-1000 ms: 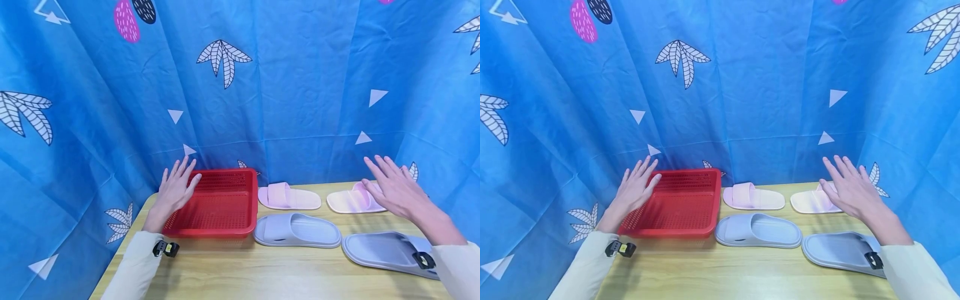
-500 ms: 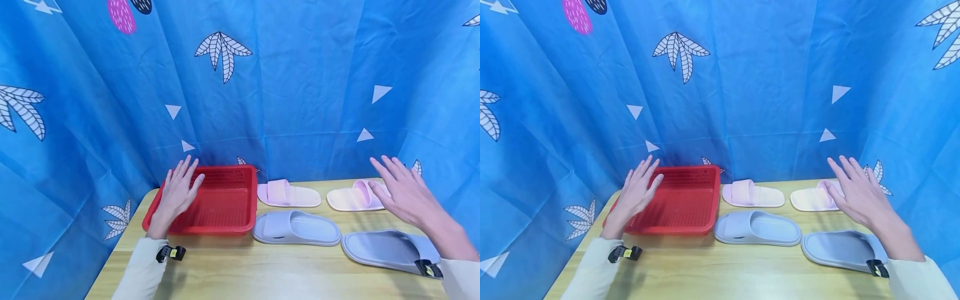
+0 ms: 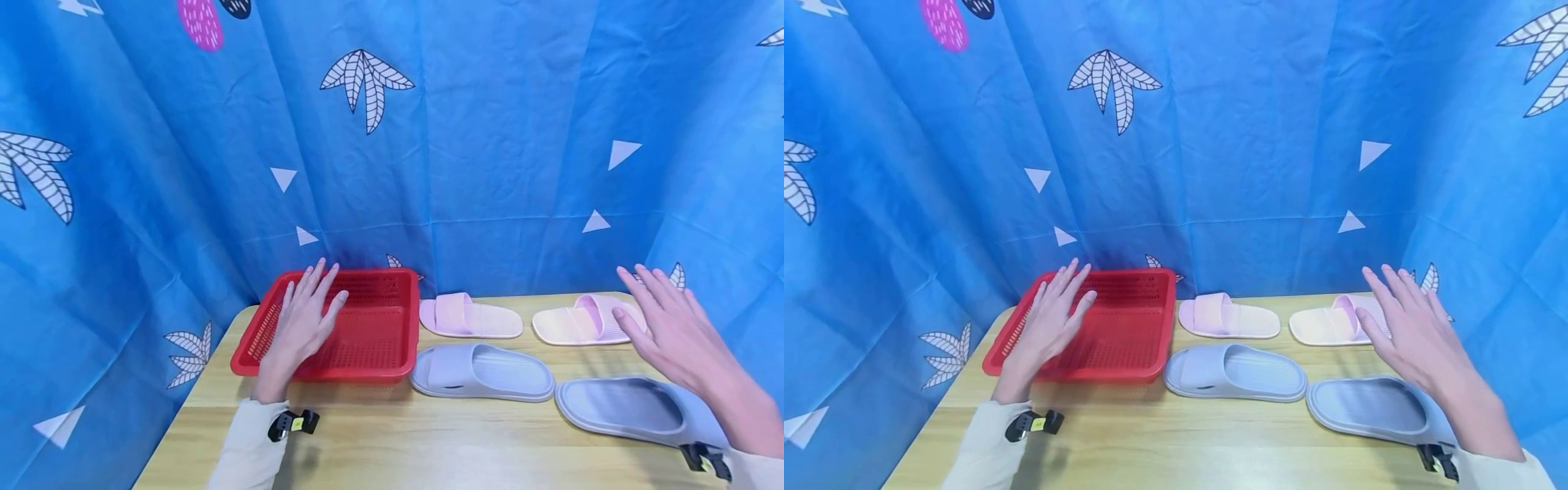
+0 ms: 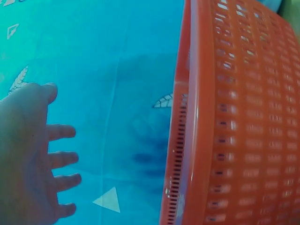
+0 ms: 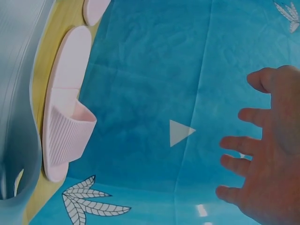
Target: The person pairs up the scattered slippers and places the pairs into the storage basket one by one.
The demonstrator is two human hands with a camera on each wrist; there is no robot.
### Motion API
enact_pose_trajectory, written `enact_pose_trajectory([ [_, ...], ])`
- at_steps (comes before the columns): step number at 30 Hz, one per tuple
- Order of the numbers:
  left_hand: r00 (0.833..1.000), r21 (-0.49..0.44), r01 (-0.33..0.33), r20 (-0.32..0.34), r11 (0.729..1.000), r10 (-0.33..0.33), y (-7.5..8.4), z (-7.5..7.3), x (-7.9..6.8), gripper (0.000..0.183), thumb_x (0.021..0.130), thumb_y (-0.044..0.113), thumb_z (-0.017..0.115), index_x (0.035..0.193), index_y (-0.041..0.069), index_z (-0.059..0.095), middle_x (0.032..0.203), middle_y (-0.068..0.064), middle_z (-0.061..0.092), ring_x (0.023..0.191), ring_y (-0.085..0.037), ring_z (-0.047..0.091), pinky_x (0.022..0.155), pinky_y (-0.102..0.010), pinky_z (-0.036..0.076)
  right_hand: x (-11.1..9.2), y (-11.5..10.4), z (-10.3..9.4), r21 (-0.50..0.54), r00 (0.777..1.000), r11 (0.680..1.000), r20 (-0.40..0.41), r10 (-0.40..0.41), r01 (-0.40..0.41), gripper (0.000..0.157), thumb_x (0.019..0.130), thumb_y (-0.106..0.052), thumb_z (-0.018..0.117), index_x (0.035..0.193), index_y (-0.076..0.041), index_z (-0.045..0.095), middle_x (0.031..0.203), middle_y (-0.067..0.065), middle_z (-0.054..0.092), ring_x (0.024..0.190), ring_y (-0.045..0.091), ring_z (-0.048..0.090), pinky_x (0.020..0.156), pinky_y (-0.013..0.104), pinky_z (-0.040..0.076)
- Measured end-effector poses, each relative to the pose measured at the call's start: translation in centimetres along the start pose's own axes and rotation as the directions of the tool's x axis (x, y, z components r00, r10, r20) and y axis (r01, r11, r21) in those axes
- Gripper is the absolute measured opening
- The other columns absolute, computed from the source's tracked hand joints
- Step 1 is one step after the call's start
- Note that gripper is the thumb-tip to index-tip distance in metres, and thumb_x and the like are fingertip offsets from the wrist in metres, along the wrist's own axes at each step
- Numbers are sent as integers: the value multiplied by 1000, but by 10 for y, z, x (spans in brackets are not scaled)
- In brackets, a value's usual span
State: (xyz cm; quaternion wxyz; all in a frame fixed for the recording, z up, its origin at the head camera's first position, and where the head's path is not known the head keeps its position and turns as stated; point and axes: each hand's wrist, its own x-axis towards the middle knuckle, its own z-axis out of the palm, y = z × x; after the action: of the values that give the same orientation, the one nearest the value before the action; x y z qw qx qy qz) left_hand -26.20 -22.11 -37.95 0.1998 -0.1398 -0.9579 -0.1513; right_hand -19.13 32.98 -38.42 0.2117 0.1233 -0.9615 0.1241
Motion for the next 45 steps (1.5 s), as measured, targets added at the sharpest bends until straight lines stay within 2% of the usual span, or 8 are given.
enact_pose_trajectory([
  [7, 1000, -25, -21, -12, 999, 20, 13, 4, -2, 63, 95, 54, 40, 151, 29, 23, 157, -3, 16, 142, -32, 16, 109, -61, 8, -9, -4, -3, 24, 1000, 1000, -26, -2, 2, 65, 97, -31, 49, 152, -17, 18, 154, 20, 17, 143, 37, 4, 109, 55, -11],
  [15, 997, -39, -62, -41, 997, 61, 24, 7, -7, 63, 94, 50, 46, 150, 28, 26, 156, -5, 21, 141, -31, 19, 108, -62, 13, -14, -9, -4, 32, 998, 999, -58, -28, 30, 66, 96, -29, 52, 152, -19, 20, 154, 19, 19, 143, 34, 7, 109, 56, -8],
  [24, 995, -52, -89, -48, 995, 87, 40, 15, -13, 71, 89, 54, 52, 150, 31, 24, 155, -1, 22, 141, -28, 21, 109, -58, 17, -23, -10, -4, 47, 993, 996, -98, -69, 74, 66, 93, -25, 56, 151, -19, 25, 154, 15, 23, 142, 35, 13, 110, 57, -2],
  [30, 993, -55, -105, -60, 993, 102, 50, 18, -17, 73, 87, 52, 56, 150, 32, 24, 155, 0, 24, 139, -27, 24, 108, -58, 20, -28, -11, -2, 39, 992, 996, -101, -77, 81, 66, 93, -25, 56, 151, -18, 25, 155, 12, 20, 142, 35, 14, 111, 56, -1],
  [45, 989, -110, -145, -48, 983, 140, 72, 26, -20, 76, 84, 50, 63, 149, 32, 27, 152, -2, 28, 138, -24, 26, 107, -57, 24, -38, -10, -2, 35, 997, 998, -64, -53, 56, 66, 94, -27, 55, 151, -15, 24, 153, 20, 22, 141, 38, 13, 112, 53, 0],
])
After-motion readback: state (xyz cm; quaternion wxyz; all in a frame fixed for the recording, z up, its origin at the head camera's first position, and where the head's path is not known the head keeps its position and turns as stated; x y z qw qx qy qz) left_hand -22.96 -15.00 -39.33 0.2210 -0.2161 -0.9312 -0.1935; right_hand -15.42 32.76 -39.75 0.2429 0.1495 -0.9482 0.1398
